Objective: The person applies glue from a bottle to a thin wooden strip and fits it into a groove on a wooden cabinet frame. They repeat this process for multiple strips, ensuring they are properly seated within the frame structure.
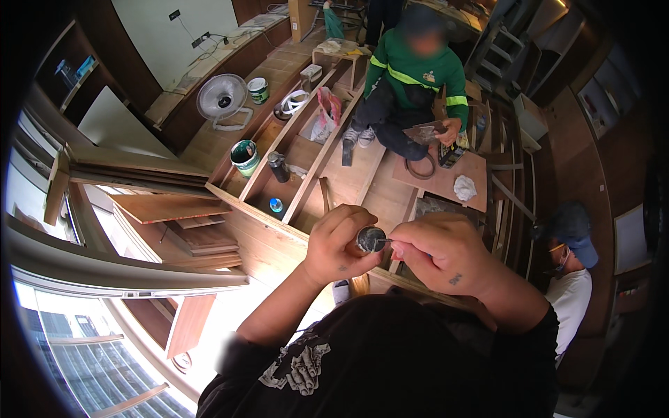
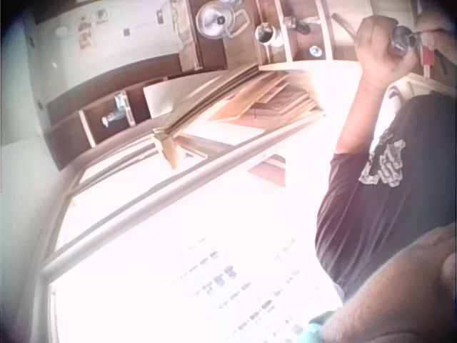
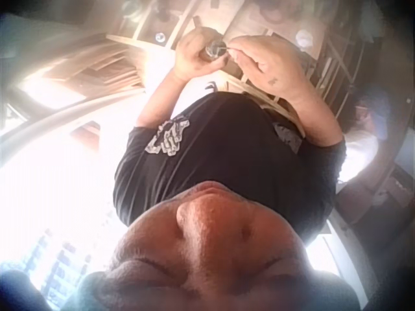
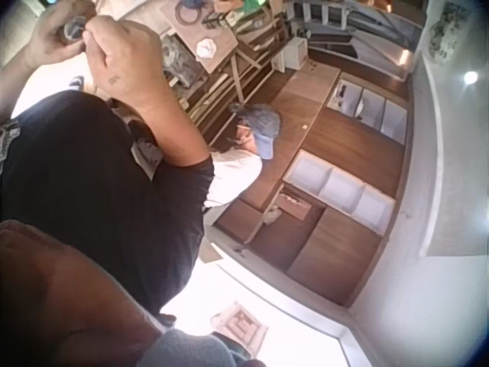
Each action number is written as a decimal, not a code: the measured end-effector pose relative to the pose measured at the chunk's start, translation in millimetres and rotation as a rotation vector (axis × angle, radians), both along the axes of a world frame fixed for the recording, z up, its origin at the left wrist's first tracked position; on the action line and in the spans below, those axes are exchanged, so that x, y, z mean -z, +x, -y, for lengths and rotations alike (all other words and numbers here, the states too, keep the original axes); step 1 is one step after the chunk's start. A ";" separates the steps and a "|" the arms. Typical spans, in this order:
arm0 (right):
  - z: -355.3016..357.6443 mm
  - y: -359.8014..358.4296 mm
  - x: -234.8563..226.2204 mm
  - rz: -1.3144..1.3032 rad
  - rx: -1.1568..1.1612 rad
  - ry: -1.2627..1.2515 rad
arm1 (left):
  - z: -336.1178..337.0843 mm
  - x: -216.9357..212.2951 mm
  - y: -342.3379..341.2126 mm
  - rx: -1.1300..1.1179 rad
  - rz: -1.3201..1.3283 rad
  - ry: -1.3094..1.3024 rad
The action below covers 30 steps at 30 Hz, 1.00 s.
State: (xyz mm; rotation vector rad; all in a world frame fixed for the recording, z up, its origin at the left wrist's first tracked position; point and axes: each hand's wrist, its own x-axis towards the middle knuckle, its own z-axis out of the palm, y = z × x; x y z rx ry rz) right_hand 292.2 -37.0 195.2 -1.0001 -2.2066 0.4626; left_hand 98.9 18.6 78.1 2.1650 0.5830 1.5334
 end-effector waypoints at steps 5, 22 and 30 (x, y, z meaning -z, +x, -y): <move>-2.5 -0.6 0.9 0.017 -0.012 0.019 | -0.4 -1.1 -1.7 -0.005 -0.008 0.006; -12.4 -4.3 1.3 0.226 -0.132 0.103 | -0.2 1.9 -7.0 -0.024 -0.132 -0.016; -13.4 -8.3 -3.6 0.363 -0.135 0.119 | 1.4 2.2 -10.3 -0.068 -0.174 -0.024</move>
